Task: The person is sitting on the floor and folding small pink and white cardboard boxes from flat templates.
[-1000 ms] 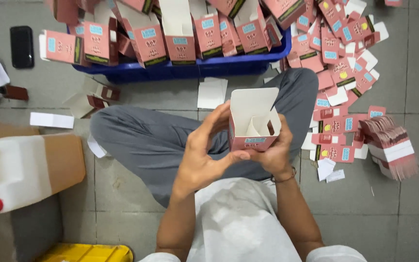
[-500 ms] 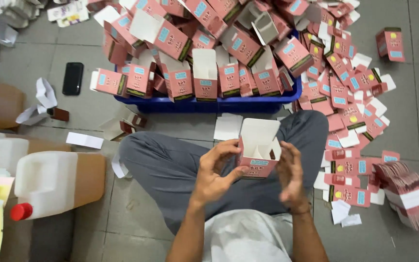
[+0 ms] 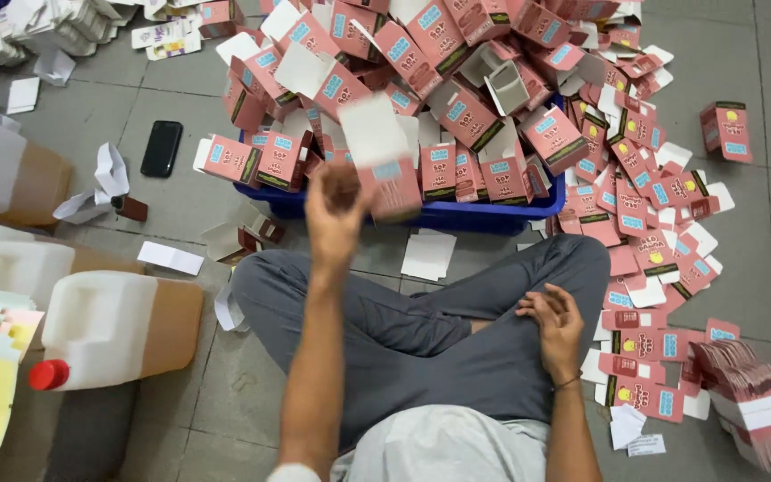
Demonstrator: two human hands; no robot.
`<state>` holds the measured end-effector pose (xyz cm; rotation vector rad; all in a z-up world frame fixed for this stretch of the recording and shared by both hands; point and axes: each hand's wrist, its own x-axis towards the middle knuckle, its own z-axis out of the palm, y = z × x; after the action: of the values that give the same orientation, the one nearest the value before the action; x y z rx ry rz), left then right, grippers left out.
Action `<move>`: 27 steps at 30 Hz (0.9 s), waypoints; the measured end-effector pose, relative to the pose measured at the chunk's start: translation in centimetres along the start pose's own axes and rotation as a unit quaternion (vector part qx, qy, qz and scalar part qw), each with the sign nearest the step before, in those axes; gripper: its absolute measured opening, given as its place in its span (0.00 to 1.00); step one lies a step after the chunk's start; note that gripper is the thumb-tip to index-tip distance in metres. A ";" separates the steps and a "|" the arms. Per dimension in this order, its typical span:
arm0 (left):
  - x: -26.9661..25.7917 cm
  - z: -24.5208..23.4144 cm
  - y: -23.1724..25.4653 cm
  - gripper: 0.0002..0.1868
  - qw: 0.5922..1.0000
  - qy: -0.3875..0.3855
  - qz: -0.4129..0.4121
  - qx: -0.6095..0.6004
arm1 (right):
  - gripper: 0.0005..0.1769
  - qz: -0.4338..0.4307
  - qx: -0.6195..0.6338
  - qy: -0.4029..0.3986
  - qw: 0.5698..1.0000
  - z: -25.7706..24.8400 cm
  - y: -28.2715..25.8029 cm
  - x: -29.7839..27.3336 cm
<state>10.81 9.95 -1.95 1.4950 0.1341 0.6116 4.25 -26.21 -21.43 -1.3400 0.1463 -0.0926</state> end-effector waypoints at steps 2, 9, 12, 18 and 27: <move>4.7 -0.6 0.6 0.25 0.999 0.028 0.031 0.034 | 0.20 0.000 0.006 0.001 1.000 -0.5 0.8 0.1; 22.8 -2.3 0.0 0.27 0.968 0.098 0.115 0.201 | 0.19 0.041 0.000 -0.024 0.999 0.3 -1.6 -0.3; 26.8 -1.8 -2.5 0.33 0.906 0.066 0.078 0.410 | 0.20 0.042 0.009 -0.026 0.999 0.0 -1.2 -0.2; 23.0 -2.5 -0.7 0.10 0.911 0.065 0.199 0.354 | 0.21 0.040 -0.011 -0.018 0.999 -0.3 -1.2 -0.6; 9.4 -3.5 5.2 0.05 0.954 0.026 0.209 0.213 | 0.19 0.044 0.016 -0.026 0.999 0.0 -1.2 -0.3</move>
<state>15.64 17.19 5.32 1.9478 -0.0156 1.0092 3.95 -26.46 -20.29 -1.3017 0.1586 0.0136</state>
